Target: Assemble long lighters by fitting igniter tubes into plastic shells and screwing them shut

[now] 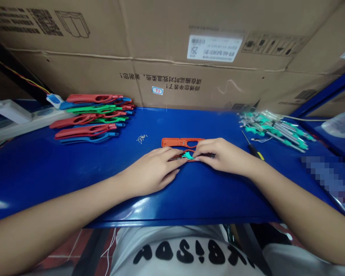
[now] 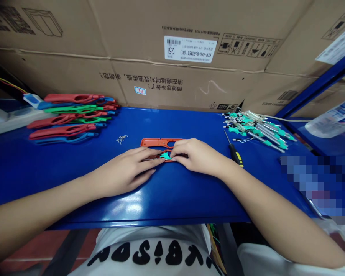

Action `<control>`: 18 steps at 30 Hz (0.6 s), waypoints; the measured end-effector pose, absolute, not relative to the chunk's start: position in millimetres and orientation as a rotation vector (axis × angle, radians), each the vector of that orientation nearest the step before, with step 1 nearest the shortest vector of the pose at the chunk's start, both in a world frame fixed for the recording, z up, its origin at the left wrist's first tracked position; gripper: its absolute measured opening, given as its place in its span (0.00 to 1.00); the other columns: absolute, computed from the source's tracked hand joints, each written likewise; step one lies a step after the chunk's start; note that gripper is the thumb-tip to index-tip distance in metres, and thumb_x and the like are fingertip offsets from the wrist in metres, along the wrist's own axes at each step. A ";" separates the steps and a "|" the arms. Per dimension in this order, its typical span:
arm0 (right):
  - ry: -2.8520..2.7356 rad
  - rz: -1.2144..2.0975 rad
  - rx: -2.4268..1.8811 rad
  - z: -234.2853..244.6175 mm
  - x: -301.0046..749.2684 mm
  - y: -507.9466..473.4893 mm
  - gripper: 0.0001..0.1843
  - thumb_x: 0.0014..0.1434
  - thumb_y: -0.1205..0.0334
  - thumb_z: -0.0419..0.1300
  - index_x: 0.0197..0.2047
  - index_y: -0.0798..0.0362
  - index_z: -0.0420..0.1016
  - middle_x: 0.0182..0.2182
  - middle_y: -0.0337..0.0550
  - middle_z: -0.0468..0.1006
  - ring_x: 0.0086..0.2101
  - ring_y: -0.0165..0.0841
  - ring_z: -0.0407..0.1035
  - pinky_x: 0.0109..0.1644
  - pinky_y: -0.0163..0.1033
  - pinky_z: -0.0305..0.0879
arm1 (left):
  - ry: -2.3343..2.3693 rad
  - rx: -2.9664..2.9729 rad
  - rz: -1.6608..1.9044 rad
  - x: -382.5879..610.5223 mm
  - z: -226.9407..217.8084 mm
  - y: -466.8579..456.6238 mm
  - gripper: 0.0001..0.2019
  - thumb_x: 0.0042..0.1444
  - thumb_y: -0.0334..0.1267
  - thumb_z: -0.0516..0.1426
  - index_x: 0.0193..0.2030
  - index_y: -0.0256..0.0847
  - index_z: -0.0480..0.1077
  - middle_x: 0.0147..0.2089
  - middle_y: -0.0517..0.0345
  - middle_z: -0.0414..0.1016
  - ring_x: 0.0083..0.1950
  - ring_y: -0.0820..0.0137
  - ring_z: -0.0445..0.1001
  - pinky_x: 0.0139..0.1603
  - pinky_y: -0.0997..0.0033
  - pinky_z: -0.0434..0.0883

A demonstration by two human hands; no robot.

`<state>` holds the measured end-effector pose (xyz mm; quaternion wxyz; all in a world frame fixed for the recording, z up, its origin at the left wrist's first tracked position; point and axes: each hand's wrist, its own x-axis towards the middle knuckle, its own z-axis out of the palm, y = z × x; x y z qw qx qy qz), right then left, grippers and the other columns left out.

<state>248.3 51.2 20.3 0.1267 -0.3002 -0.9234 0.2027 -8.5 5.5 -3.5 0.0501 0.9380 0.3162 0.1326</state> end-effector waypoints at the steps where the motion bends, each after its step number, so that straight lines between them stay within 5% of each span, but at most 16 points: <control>1: -2.688 0.587 -0.873 20.6 248.1 51.5 0.07 0.65 0.67 0.59 0.40 0.53 0.81 0.40 0.45 0.81 0.41 0.35 0.75 0.48 0.40 0.67 | 0.959 2.848 0.409 -8.7 -3.7 5.6 0.21 0.68 0.37 0.52 0.67 0.44 0.66 0.65 0.47 0.69 0.64 0.56 0.69 0.64 0.51 0.70; 18: -2.669 0.635 -0.820 20.1 248.2 54.2 0.06 0.64 0.68 0.61 0.36 0.54 0.80 0.37 0.44 0.81 0.38 0.34 0.75 0.45 0.38 0.67 | 0.835 2.731 0.518 -13.2 -3.7 15.0 0.20 0.67 0.33 0.52 0.64 0.44 0.70 0.64 0.46 0.72 0.63 0.58 0.72 0.63 0.53 0.71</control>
